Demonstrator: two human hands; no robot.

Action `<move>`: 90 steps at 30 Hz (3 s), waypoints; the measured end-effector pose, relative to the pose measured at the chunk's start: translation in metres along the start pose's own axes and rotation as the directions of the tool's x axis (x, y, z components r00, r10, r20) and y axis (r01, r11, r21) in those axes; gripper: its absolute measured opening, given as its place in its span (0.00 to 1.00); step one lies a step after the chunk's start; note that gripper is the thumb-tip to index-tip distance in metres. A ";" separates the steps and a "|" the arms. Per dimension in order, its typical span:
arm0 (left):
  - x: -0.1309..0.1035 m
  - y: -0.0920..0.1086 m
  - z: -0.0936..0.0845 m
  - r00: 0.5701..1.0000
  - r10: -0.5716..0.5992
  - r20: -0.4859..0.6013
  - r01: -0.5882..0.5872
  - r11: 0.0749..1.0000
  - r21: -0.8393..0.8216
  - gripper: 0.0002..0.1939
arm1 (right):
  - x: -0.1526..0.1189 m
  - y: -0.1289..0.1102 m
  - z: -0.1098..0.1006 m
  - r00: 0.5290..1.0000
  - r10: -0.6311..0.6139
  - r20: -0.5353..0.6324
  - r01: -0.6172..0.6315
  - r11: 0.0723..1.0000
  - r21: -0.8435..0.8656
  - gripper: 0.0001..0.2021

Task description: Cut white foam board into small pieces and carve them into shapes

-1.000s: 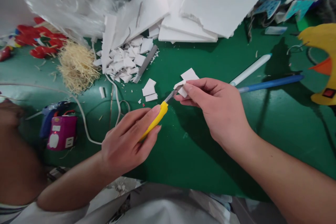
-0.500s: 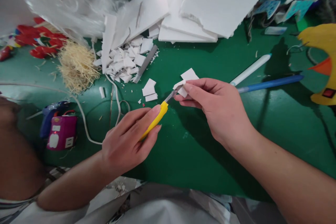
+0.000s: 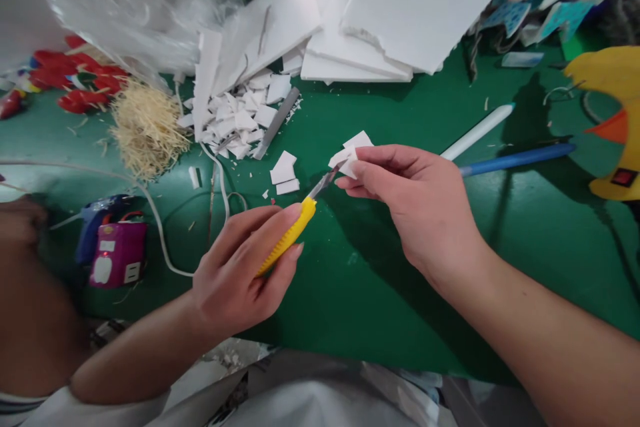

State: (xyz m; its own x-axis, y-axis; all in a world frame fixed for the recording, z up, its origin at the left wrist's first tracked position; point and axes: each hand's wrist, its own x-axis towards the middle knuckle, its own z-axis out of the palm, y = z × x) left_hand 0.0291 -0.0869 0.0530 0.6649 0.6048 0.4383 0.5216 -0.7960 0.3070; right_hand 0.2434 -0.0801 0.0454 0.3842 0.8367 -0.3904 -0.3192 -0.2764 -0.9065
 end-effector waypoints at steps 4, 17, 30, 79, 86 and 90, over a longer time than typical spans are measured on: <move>0.000 -0.003 -0.002 1.000 0.004 -0.026 -0.003 0.998 0.061 0.21 | 0.003 0.000 -0.003 0.999 -0.008 -0.040 0.008 1.000 -0.016 0.05; 0.005 -0.011 -0.003 0.999 -0.016 -0.034 0.021 0.984 0.179 0.17 | -0.002 0.000 -0.006 0.982 -0.189 -0.007 0.182 0.953 -0.244 0.06; 0.004 -0.015 -0.003 0.999 -0.023 -0.024 0.028 0.978 0.209 0.17 | 0.000 -0.001 -0.007 0.976 -0.216 -0.019 0.202 0.936 -0.287 0.06; 0.006 -0.015 -0.004 1.000 -0.030 0.005 0.027 0.967 0.252 0.14 | -0.002 -0.007 -0.007 0.951 -0.292 0.102 0.298 0.779 -0.552 0.05; 0.006 -0.014 -0.005 0.999 -0.048 0.023 0.041 0.971 0.237 0.15 | -0.002 -0.005 -0.007 0.973 -0.222 0.058 0.224 0.868 -0.443 0.03; 0.006 -0.014 -0.005 0.999 -0.044 0.013 0.040 0.970 0.242 0.15 | -0.004 -0.006 -0.006 0.953 -0.290 0.090 0.293 0.799 -0.526 0.06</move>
State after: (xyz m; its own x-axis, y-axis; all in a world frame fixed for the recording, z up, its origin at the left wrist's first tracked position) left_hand 0.0230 -0.0725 0.0555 0.6484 0.6396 0.4130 0.6612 -0.7419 0.1109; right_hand 0.2492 -0.0848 0.0518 0.3802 0.9200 -0.0948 0.3130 -0.2245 -0.9228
